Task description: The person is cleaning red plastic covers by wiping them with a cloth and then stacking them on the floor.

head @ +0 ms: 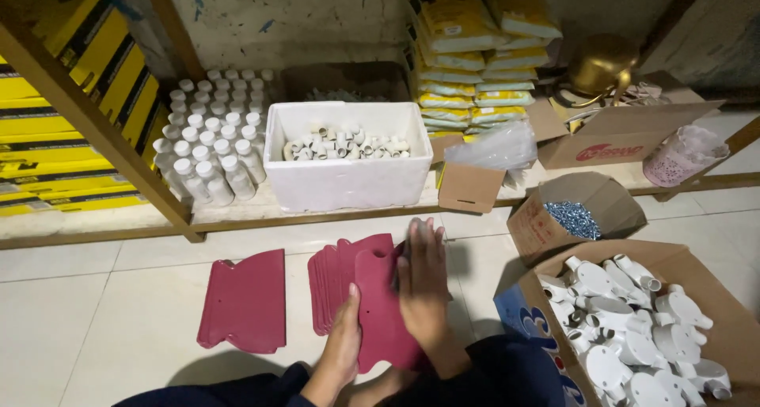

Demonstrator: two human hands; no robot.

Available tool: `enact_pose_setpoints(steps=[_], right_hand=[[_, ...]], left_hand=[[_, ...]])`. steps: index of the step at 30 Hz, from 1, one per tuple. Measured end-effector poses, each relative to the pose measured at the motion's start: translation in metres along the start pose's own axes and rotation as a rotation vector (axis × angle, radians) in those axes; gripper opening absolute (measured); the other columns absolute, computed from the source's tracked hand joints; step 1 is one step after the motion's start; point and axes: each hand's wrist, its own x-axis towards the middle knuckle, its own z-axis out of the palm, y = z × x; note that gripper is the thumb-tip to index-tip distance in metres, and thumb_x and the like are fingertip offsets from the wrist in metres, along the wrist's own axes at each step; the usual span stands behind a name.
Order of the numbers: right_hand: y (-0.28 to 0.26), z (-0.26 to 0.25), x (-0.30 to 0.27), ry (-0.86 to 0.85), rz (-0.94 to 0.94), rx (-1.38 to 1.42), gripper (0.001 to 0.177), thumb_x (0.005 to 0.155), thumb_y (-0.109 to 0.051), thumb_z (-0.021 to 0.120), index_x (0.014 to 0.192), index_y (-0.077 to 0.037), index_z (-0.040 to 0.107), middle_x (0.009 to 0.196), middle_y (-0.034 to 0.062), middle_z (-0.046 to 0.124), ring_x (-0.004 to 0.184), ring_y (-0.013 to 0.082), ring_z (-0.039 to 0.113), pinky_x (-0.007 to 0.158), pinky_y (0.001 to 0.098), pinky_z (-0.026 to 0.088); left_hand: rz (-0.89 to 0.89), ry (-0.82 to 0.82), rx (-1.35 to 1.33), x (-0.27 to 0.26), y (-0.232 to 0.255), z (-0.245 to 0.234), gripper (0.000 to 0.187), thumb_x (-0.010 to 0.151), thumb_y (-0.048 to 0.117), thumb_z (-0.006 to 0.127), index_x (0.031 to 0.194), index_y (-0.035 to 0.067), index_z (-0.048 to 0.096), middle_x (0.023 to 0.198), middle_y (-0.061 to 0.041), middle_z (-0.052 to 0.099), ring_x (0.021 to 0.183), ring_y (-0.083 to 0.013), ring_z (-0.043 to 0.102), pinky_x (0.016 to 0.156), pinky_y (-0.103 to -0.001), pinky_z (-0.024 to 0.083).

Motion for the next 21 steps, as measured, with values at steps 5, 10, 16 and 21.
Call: enact_pose_setpoints(steps=[5,10,16,21], right_hand=[[-0.045,0.013,-0.022,-0.103,-0.124,-0.303,0.050,0.110,-0.022,0.033,0.156,-0.002,0.038,0.158,0.0218,0.046,0.145,0.0381,0.046,0.120,0.0478,0.036],[-0.064,0.018,-0.027,-0.392,-0.183,0.049,0.056,0.102,-0.013,0.045,0.158,-0.012,0.039,0.162,0.0126,0.043,0.151,0.0382,0.034,0.124,0.0516,0.021],[-0.047,0.028,-0.032,-0.122,0.084,0.101,0.051,0.108,-0.014,0.037,0.158,-0.009,0.035,0.164,0.0209,0.037,0.152,0.0412,0.035,0.124,0.0543,0.025],[-0.066,0.031,-0.048,-0.284,-0.178,0.120,0.050,0.105,-0.014,0.038,0.154,-0.009,0.045,0.161,0.0162,0.043,0.152,0.0417,0.033,0.123,0.0557,0.023]], left_hand=[[0.105,-0.207,-0.157,0.014,-0.003,-0.001,0.067,0.095,0.048,0.039,0.150,0.012,0.052,0.156,-0.010,0.056,0.147,-0.0221,0.048,0.123,-0.038,0.034],[-0.107,-0.026,-0.476,0.032,0.017,-0.028,0.066,0.095,0.064,0.046,0.131,0.012,0.066,0.129,-0.013,0.070,0.120,-0.0256,0.064,0.107,-0.037,0.046],[0.072,-0.028,-0.457,0.020,0.056,-0.025,0.061,0.087,0.048,0.063,0.133,0.008,0.064,0.123,-0.013,0.070,0.108,-0.0294,0.066,0.096,-0.043,0.052],[0.078,-0.016,-0.500,0.040,0.047,-0.027,0.059,0.094,0.054,0.056,0.129,0.007,0.065,0.118,-0.016,0.072,0.106,-0.0282,0.068,0.098,-0.040,0.054]])
